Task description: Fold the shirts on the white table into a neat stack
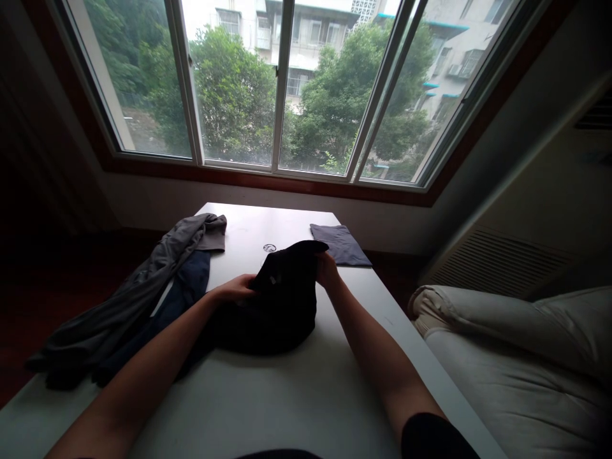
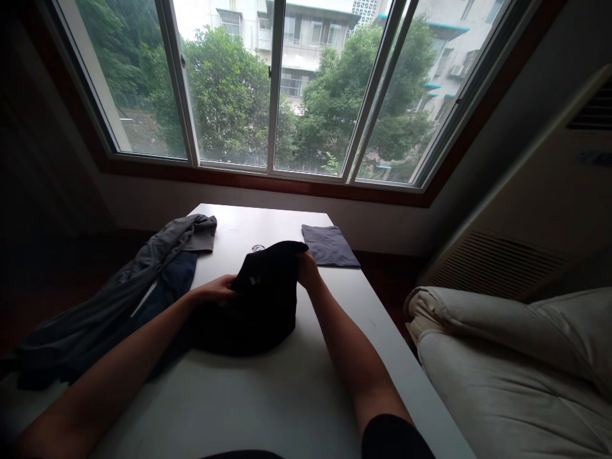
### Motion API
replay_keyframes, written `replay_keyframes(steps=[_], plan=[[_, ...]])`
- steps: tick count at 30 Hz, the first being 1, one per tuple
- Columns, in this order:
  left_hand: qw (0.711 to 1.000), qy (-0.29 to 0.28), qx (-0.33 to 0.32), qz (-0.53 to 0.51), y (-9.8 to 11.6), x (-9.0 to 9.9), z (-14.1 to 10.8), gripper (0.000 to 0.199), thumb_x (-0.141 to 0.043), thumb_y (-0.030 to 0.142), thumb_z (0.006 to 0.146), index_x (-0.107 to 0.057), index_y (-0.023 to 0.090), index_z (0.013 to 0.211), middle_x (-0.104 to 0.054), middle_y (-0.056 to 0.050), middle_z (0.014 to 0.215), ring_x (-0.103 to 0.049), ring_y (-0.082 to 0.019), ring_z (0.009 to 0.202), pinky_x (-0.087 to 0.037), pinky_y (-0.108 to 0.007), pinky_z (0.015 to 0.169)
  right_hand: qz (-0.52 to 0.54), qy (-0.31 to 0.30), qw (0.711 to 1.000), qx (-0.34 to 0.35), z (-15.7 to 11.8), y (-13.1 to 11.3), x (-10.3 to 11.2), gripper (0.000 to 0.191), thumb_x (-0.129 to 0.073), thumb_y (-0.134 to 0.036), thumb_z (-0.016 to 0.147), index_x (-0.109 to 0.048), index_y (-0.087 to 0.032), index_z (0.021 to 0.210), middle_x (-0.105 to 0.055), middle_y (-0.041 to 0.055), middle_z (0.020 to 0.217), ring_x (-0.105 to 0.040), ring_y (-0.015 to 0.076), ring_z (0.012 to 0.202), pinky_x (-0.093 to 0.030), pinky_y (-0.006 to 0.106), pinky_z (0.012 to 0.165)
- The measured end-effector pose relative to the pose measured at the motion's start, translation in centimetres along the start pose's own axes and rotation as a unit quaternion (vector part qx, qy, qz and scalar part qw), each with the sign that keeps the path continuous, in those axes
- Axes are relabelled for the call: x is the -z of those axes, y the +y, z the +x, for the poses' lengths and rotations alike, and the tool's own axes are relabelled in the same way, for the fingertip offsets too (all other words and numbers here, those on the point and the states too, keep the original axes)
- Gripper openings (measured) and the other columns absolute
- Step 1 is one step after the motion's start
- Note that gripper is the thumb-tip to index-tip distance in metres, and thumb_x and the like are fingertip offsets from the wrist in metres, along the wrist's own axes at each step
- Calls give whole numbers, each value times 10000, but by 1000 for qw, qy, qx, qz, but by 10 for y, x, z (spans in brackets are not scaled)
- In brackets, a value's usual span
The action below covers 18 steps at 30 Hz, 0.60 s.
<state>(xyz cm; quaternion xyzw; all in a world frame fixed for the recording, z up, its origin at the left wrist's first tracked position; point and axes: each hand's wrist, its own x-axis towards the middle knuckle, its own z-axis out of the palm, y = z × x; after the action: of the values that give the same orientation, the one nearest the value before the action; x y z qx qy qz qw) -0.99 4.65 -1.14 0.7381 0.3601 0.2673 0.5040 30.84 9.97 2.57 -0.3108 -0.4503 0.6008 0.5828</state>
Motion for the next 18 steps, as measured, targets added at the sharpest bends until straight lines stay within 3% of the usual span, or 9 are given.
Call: replay_keyframes(steps=[4, 7, 9, 13, 16, 18], plan=[[983, 157, -24, 88, -11, 0, 9, 311, -704, 369, 757, -725, 172, 997, -714, -57, 965, -662, -272, 929, -535, -362, 836, -2, 36, 999, -40, 9, 19, 18, 288, -581, -487, 830, -636, -220, 924, -722, 73, 810, -706, 279, 840, -606, 407, 726], [939, 301, -25, 165, -15, 6, 13, 211, -640, 346, 796, -689, 186, 925, -667, -47, 964, -636, -233, 907, -513, -347, 851, -25, 70, 996, -51, 10, 37, 19, 353, -614, -563, 830, -623, -218, 903, -736, 77, 823, -714, 276, 823, -604, 403, 722], [916, 368, -19, 162, -16, 11, 12, 204, -612, 368, 842, -662, 202, 951, -658, -36, 942, -628, -220, 874, -506, -335, 825, -45, 69, 996, -39, 9, 47, 14, 360, -669, -563, 810, -607, -222, 905, -729, 50, 823, -704, 247, 782, -593, 373, 717], [888, 449, 0, 96, -22, 19, 9, 273, -625, 457, 881, -637, 218, 1014, -678, -21, 866, -636, -219, 800, -492, -316, 750, -98, 41, 994, -6, 6, 58, 6, 344, -706, -479, 762, -616, -219, 968, -711, 8, 841, -662, 198, 752, -544, 306, 685], [864, 498, -9, 74, -26, 24, 10, 311, -653, 479, 865, -645, 206, 1014, -700, -39, 896, -655, -225, 827, -499, -312, 761, -136, 80, 987, 12, 6, 60, 9, 279, -648, -428, 722, -583, -224, 901, -653, -20, 747, -595, 166, 678, -478, 262, 600], [865, 498, -24, 54, -27, 25, 12, 345, -669, 497, 853, -652, 195, 1018, -706, -45, 910, -662, -218, 830, -509, -307, 767, -171, 93, 980, 29, 8, 60, 15, 236, -597, -424, 720, -551, -232, 850, -587, -40, 667, -547, 154, 630, -445, 251, 569]])
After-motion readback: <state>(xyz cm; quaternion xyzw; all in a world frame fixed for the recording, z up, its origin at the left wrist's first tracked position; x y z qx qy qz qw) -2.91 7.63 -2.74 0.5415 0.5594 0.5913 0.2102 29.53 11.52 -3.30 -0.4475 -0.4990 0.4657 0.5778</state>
